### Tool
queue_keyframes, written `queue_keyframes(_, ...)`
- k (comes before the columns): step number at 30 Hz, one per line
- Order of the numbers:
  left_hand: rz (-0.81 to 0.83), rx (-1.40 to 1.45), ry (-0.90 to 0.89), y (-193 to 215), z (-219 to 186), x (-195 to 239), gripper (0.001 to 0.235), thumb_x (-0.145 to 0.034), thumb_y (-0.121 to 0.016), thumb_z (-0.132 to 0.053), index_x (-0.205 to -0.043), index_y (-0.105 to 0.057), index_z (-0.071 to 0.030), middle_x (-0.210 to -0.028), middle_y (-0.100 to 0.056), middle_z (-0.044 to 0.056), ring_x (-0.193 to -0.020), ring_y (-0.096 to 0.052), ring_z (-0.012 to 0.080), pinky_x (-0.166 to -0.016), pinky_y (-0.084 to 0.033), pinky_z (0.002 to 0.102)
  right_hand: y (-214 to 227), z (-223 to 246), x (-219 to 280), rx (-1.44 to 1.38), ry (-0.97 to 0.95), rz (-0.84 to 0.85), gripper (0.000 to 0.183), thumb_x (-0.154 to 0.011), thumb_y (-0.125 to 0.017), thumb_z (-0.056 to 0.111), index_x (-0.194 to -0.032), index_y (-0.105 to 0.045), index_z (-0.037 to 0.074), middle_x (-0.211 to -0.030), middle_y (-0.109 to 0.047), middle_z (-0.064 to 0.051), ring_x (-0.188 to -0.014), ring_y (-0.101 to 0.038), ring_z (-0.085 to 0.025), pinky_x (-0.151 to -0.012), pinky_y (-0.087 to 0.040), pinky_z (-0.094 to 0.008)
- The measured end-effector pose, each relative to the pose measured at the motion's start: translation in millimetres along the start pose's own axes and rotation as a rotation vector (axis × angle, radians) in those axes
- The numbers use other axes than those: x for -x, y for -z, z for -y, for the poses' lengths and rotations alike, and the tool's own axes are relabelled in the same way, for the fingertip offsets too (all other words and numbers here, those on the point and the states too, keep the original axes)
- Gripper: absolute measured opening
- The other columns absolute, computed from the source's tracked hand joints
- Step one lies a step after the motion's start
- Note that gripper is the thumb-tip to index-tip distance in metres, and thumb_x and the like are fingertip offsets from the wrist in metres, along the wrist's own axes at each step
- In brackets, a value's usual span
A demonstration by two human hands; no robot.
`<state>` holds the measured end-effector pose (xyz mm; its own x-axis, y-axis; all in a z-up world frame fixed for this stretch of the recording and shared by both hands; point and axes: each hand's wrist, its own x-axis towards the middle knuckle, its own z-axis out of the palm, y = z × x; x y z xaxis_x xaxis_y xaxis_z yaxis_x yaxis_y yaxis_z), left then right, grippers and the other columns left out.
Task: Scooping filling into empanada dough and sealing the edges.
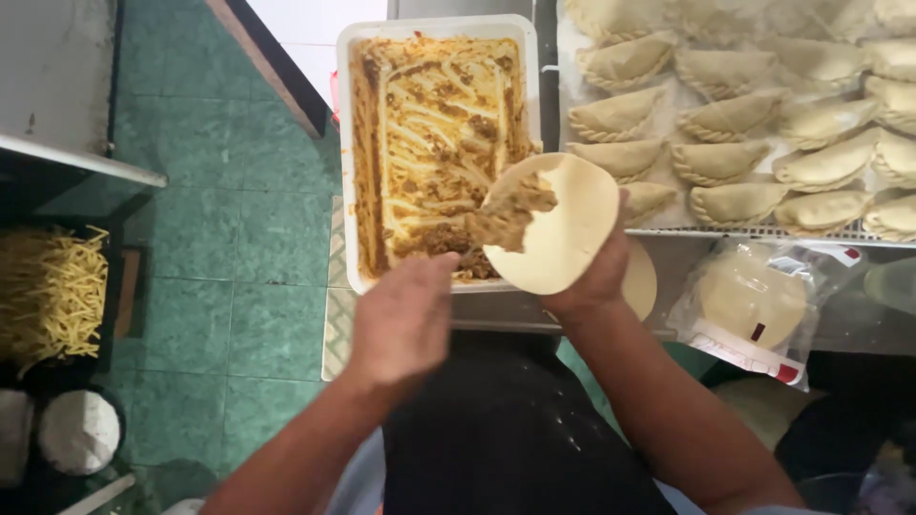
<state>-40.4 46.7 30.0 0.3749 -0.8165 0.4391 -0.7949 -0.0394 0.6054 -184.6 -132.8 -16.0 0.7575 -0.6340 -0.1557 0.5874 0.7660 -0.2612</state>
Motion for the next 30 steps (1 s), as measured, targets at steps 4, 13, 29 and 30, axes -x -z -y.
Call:
queue_keyframes(4,-0.225,-0.364,-0.247,-23,-18,-12,0.028,-0.099,-0.052,-0.013,-0.115,-0.074,-0.004,-0.088,-0.063,0.01,-0.069,-0.064,0.0288,-0.062,-0.054,0.038,-2,-13,-10,0.008,0.0,-0.02,0.081,-0.091,-0.057,0.062,-0.144,-0.053,0.002,-0.142,-0.055,-0.03,-0.131,-0.053,-0.049,-0.116,-0.038,-0.063)
queue_keyframes(13,-0.223,-0.227,-0.236,-26,-31,-12,0.024,-0.098,-0.056,-0.01,-0.109,-0.073,0.002,-0.088,-0.067,0.016,-0.072,-0.069,0.0329,-0.066,-0.06,0.039,0,-18,-15,0.048,-0.003,-0.053,0.085,-0.088,-0.053,0.069,-0.141,-0.057,0.003,-0.138,-0.059,-0.03,-0.126,-0.057,-0.052,-0.115,-0.04,-0.066)
queue_keyframes(29,0.65,-0.299,0.55,-15,53,-5,0.027,-0.09,-0.052,-0.02,-0.104,-0.072,-0.01,-0.086,-0.074,0.02,-0.085,-0.074,0.049,-0.073,-0.056,0.062,88,12,24,0.075,-0.152,-0.124,0.093,-0.085,-0.043,0.08,-0.141,-0.06,0.007,-0.139,-0.061,-0.029,-0.126,-0.057,-0.056,-0.114,-0.038,-0.069)
queue_keyframes(30,0.686,-0.259,0.61,-18,55,-7,0.03,-0.091,-0.05,-0.025,-0.108,-0.073,-0.016,-0.092,-0.074,0.019,-0.091,-0.073,0.0477,-0.077,-0.057,0.062,91,13,24,0.083,-0.159,-0.108,0.093,-0.087,-0.041,0.08,-0.142,-0.059,0.007,-0.14,-0.06,-0.03,-0.127,-0.056,-0.056,-0.113,-0.038,-0.069)
